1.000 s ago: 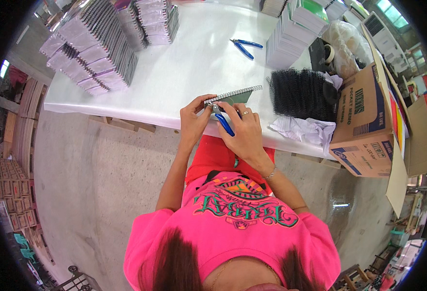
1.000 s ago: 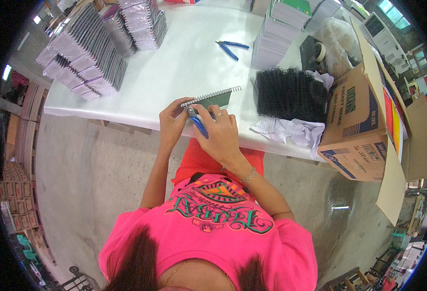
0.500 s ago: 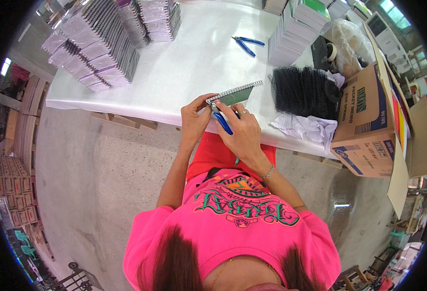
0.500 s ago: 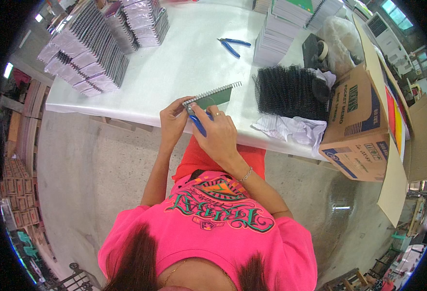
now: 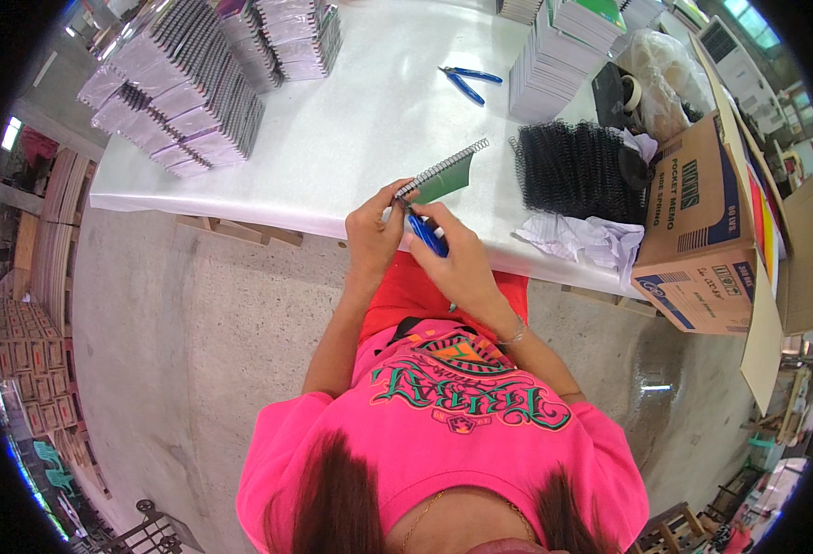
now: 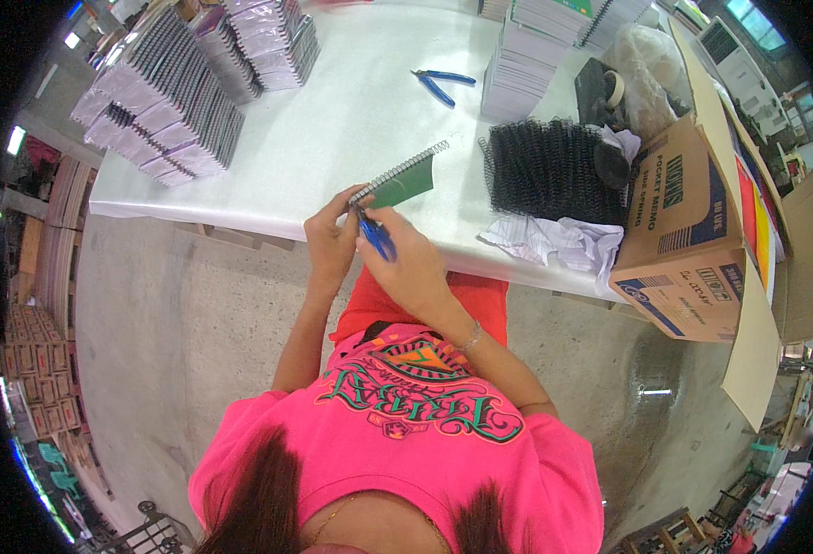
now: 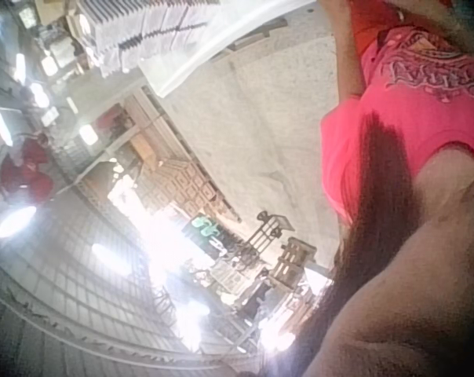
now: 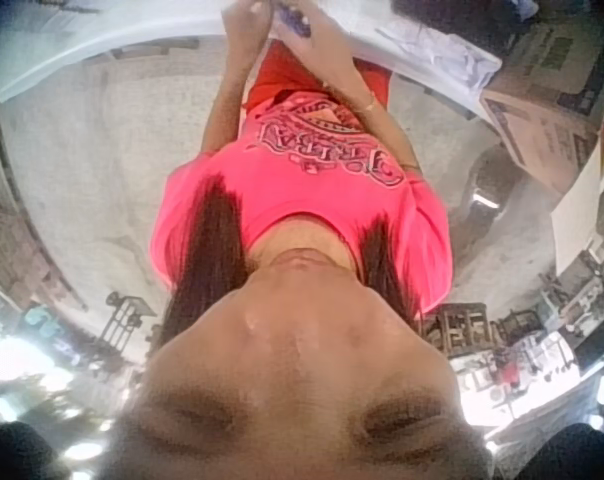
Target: The person assembles spiral-bound notebooks by inserting metal coils into the punched holes of green covers. They use pliers to secure the coils and place the finished notebooks into a stack. The workspace includes stacks of covers, coils, and tools on a white table.
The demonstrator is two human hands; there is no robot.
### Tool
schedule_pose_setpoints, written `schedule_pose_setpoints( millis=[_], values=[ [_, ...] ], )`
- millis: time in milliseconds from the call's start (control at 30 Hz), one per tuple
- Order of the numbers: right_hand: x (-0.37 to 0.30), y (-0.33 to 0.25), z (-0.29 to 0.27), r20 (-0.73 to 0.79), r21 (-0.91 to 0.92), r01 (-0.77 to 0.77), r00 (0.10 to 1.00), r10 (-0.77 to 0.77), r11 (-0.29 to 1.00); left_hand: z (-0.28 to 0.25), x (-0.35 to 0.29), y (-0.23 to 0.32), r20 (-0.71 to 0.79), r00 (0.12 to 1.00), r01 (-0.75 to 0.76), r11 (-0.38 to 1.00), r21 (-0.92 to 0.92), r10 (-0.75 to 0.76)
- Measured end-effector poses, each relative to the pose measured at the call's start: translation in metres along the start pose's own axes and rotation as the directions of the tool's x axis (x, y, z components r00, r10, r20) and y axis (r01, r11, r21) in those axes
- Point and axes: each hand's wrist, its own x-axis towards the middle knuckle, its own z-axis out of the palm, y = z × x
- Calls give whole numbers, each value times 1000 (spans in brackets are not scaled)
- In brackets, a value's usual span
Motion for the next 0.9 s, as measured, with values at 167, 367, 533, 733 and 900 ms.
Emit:
schedule_pose_setpoints(
  millis=[167, 367, 533, 733, 900],
  values=[
    [5, -3, -12, 255, 403, -230, 958, 133, 886, 2, -1, 12, -11, 1000, -1, 999, 42, 1],
    [21, 16, -41, -75, -352, 72, 992, -105, 933, -23, 29, -3, -213, 968, 113, 988, -105, -134],
    [42, 70, -67, -224, -769, 122, 867, -444, 627, -84, 67, -51, -428, 879, 178, 977, -113, -210],
    [99, -15, -166, -404, -776, 122, 657, -636, 619, -104, 69, -70, -464, 869, 276, 947, 164, -173],
    [168, -58, -253, -598, -625, 187, 510, -619, 758, -111, 70, -72, -361, 918, 317, 849, 422, -163]
  ],
)
